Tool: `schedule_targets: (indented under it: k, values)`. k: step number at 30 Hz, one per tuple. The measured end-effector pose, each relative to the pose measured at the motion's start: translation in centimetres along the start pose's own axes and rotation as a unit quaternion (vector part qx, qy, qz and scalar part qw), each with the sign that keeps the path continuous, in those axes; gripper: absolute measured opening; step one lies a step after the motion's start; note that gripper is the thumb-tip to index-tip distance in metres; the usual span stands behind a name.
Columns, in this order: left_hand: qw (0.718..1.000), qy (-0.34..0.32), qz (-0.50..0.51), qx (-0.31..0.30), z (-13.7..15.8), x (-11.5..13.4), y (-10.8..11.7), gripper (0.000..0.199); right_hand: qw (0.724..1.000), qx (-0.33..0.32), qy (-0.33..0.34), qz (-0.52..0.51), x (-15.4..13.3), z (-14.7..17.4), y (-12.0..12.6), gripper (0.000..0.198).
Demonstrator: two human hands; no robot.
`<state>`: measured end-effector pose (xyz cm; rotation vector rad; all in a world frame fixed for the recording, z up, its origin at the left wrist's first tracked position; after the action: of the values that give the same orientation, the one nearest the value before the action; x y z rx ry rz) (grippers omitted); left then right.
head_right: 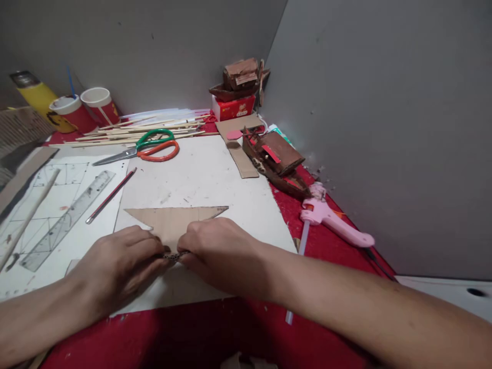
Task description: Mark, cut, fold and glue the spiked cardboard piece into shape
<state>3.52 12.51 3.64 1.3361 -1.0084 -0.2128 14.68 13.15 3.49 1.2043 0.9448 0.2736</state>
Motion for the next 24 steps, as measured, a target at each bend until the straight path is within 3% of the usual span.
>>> schedule_targets:
  k: [6,10,16,21,24]
  values:
    - [0.995,0.035,0.091,-0.006,-0.9,-0.8,-0.5,0.027,1.000,0.003,-0.028,0.003,0.3,-0.1,-0.1,0.018]
    - [0.983,0.117,0.129,-0.053,-1.5,-1.7,-0.7,0.027,0.995,0.000,-0.073,-0.061,1.3,-0.7,0.1,0.016]
    - [0.978,0.148,0.133,-0.058,-1.7,-1.4,-0.1,0.031,0.972,-0.011,-0.163,-0.169,2.8,0.3,0.8,0.011]
    - [0.967,0.186,0.141,-0.102,-1.8,-2.0,-0.5,0.033,0.964,0.035,-0.164,-0.207,4.1,2.9,2.4,0.028]
    - [0.972,0.169,0.136,-0.091,-2.0,-1.8,-0.3,0.034,0.977,0.063,-0.133,-0.153,3.8,3.6,2.5,0.014]
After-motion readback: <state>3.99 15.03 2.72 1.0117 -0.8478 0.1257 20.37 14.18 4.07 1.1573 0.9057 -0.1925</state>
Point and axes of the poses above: each hand's wrist, its own z-axis away from the middle knuckle, its own y-axis out of the back of the hand, x = y × z, the point moved 8 cm from there along -z, towards the middle knuckle, and after that the axes turned 1 degree about x, right-handed, at the moved point
